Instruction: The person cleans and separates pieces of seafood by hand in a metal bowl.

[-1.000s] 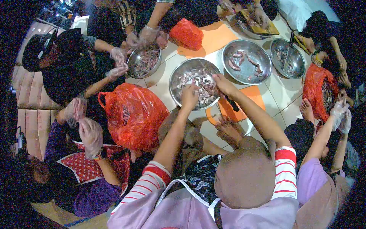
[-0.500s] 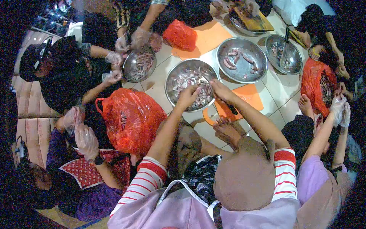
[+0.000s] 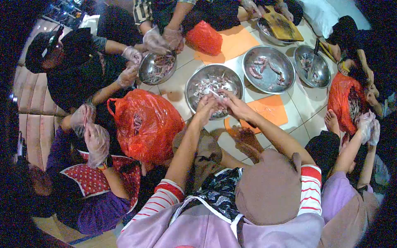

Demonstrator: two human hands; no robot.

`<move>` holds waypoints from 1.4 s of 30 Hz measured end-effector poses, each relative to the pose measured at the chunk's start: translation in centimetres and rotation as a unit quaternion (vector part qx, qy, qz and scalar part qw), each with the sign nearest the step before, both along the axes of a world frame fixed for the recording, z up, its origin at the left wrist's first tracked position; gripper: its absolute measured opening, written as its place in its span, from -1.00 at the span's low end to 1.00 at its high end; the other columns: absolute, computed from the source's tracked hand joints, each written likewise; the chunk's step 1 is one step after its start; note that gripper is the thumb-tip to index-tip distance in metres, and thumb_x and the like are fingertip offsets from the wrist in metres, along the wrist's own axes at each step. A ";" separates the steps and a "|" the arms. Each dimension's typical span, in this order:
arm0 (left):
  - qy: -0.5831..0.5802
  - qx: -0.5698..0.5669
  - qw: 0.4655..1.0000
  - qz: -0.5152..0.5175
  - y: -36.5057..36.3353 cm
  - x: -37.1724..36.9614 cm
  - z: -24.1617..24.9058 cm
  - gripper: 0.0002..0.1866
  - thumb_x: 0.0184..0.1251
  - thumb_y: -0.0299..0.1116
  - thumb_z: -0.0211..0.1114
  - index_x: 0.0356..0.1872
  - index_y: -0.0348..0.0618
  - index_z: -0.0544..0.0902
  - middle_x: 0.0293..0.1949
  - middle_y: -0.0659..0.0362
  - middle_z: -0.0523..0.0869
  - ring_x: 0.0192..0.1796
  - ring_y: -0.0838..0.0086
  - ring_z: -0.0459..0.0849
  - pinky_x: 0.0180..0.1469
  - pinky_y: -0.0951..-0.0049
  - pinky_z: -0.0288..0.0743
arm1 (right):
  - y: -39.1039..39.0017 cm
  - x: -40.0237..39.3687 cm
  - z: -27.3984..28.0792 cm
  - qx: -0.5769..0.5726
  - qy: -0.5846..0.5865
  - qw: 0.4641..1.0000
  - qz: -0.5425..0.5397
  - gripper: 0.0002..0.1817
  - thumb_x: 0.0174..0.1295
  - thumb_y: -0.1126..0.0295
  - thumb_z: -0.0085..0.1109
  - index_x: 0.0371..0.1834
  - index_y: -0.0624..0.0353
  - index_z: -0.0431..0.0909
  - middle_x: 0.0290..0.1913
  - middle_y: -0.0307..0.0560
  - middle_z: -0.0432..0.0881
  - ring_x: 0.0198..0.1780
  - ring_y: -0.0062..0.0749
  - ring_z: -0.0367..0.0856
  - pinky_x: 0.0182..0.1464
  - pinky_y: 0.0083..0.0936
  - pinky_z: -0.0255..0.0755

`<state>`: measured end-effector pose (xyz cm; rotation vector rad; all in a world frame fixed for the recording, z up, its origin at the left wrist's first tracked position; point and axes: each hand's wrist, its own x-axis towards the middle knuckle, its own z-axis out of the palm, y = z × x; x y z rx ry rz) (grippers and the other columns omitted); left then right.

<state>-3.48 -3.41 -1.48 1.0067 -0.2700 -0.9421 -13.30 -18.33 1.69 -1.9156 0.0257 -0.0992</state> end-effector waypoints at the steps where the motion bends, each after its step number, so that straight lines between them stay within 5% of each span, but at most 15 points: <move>1: 0.000 0.000 1.000 0.001 0.0 -0.4 1.0 -0.70 0.24 -0.42 0.12 -0.02 -0.23 0.40 -0.17 0.12 0.59 -0.17 0.42 0.61 -0.07 0.45 0.49 | 0.0 -0.2 0.3 0.090 0.072 0.993 -0.017 -0.52 0.32 0.14 -0.19 0.25 0.10 0.13 -0.03 0.03 0.46 -0.03 -0.30 0.47 0.05 -0.44 0.30; 3: 0.006 -0.006 0.993 0.122 -0.2 -1.1 2.5 -0.64 0.22 -0.42 0.15 0.03 -0.22 0.34 -0.16 0.13 0.58 -0.12 0.42 0.58 -0.05 0.43 0.49 | 0.2 -0.4 0.1 0.179 0.144 0.973 -0.034 -0.52 0.31 0.16 -0.15 0.22 0.17 0.17 -0.04 -0.01 0.47 -0.05 -0.33 0.47 0.04 -0.45 0.31; 5: -0.013 0.008 0.997 0.077 0.2 -0.4 1.2 -0.61 0.21 -0.42 0.16 0.05 -0.19 0.31 -0.12 0.12 0.55 -0.09 0.41 0.57 -0.03 0.43 0.48 | 0.6 -0.5 -0.9 0.015 -0.048 0.997 -0.065 -0.58 0.27 0.21 -0.04 0.10 0.25 0.30 -0.16 -0.06 0.51 -0.14 -0.46 0.48 -0.08 -0.49 0.36; 10: -0.065 0.091 0.994 -0.015 0.7 0.0 -0.8 -0.56 0.16 -0.43 0.21 0.06 -0.16 0.30 -0.05 0.09 0.51 -0.03 0.37 0.53 0.04 0.40 0.43 | -0.4 0.4 -1.2 0.129 0.036 0.989 -0.069 -0.73 0.22 0.35 0.04 -0.11 0.32 0.43 -0.30 -0.15 0.51 -0.28 -0.57 0.48 -0.21 -0.57 0.38; 12: -0.241 0.059 0.964 0.097 0.3 -0.6 -0.8 -0.60 0.12 -0.44 0.25 0.01 -0.14 0.40 -0.14 0.09 0.56 -0.12 0.45 0.55 -0.08 0.47 0.48 | -0.8 0.6 -0.1 0.145 0.054 0.986 -0.068 -0.76 0.22 0.38 0.05 -0.15 0.32 0.44 -0.34 -0.16 0.51 -0.32 -0.60 0.48 -0.26 -0.60 0.38; 13: -0.241 0.060 0.964 0.098 0.2 -1.0 1.1 -0.60 0.12 -0.44 0.25 0.01 -0.14 0.40 -0.14 0.09 0.56 -0.12 0.45 0.55 -0.08 0.47 0.48 | -1.1 0.6 0.3 0.114 0.063 0.990 -0.046 -0.77 0.21 0.39 0.05 -0.16 0.32 0.43 -0.33 -0.17 0.51 -0.34 -0.59 0.48 -0.27 -0.60 0.39; 14: -0.468 0.154 0.857 0.151 0.1 -1.3 3.0 -0.64 0.13 -0.45 0.25 -0.03 -0.18 0.43 -0.13 0.08 0.56 -0.05 0.45 0.52 -0.05 0.45 0.46 | -1.2 0.7 0.7 0.082 0.071 0.994 -0.024 -0.78 0.21 0.40 0.06 -0.16 0.32 0.43 -0.32 -0.17 0.52 -0.35 -0.58 0.49 -0.28 -0.60 0.39; 15: -0.660 0.237 0.687 0.192 0.2 -1.5 4.2 -0.69 0.13 -0.46 0.25 -0.08 -0.23 0.46 -0.11 0.06 0.55 0.02 0.45 0.48 -0.01 0.42 0.45 | -1.1 0.8 0.5 0.082 0.071 0.994 -0.023 -0.78 0.21 0.40 0.06 -0.16 0.32 0.43 -0.32 -0.17 0.52 -0.35 -0.58 0.49 -0.28 -0.60 0.39; 17: -0.639 0.218 0.729 0.113 0.2 -1.5 3.1 -0.69 0.16 -0.48 0.22 -0.05 -0.25 0.45 -0.07 0.06 0.55 0.00 0.49 0.50 -0.05 0.46 0.45 | -1.0 1.1 0.2 0.134 0.058 0.989 -0.028 -0.78 0.21 0.40 0.06 -0.17 0.32 0.43 -0.35 -0.18 0.51 -0.38 -0.58 0.48 -0.32 -0.61 0.39; 19: -0.334 0.138 0.929 0.078 -0.6 -2.1 1.8 -0.74 0.19 -0.47 0.20 -0.10 -0.27 0.47 -0.07 0.08 0.56 -0.03 0.49 0.53 -0.05 0.46 0.44 | -0.8 1.0 0.2 0.126 0.052 0.990 -0.032 -0.75 0.23 0.36 0.03 -0.13 0.30 0.41 -0.32 -0.17 0.51 -0.35 -0.57 0.48 -0.31 -0.59 0.39; 22: -0.209 0.095 0.971 0.064 -0.6 -1.8 0.6 -0.73 0.20 -0.43 0.21 -0.10 -0.27 0.45 -0.07 0.12 0.56 -0.05 0.49 0.55 -0.02 0.46 0.42 | -0.6 0.8 0.3 0.135 0.060 0.987 -0.063 -0.68 0.27 0.27 -0.04 -0.02 0.25 0.34 -0.25 -0.13 0.48 -0.25 -0.54 0.48 -0.23 -0.55 0.39; 28: -0.002 0.062 0.996 0.058 0.2 -1.4 -0.4 -0.74 0.27 -0.37 0.13 -0.05 -0.19 0.41 -0.15 0.20 0.55 -0.12 0.54 0.55 -0.05 0.51 0.43 | 0.1 -0.6 1.8 0.046 0.081 0.995 -0.046 -0.55 0.34 0.16 -0.24 0.20 0.15 0.14 0.06 0.11 0.36 0.06 -0.22 0.42 0.08 -0.38 0.30; 33: -0.049 0.062 0.995 0.055 0.4 -1.3 -0.9 -0.78 0.29 -0.32 0.10 -0.11 -0.18 0.44 -0.23 0.23 0.54 -0.20 0.55 0.54 -0.06 0.50 0.45 | 0.3 -0.5 -0.3 -0.029 -0.016 0.999 0.013 -0.53 0.35 0.17 -0.30 0.28 0.05 0.05 0.19 0.20 0.27 0.18 -0.01 0.34 0.15 -0.29 0.23; 35: -0.030 0.053 0.997 0.056 0.4 -1.2 -1.1 -0.79 0.28 -0.32 0.10 -0.14 -0.18 0.45 -0.27 0.24 0.54 -0.22 0.55 0.54 -0.06 0.50 0.45 | 0.2 -0.6 0.1 -0.020 0.091 0.995 0.023 -0.54 0.35 0.18 -0.30 0.29 -0.02 0.05 0.15 0.20 0.32 0.16 0.00 0.36 0.13 -0.29 0.25; 42: -0.023 0.082 0.996 0.013 0.7 -1.3 0.3 -0.86 0.24 -0.30 0.06 -0.33 -0.15 0.46 -0.53 0.31 0.41 -0.48 0.66 0.39 -0.37 0.65 0.30 | 0.6 -1.1 1.5 -0.059 0.049 0.997 0.010 -0.56 0.35 0.18 -0.31 0.29 -0.04 0.07 0.16 0.13 0.35 0.15 0.01 0.37 0.14 -0.29 0.25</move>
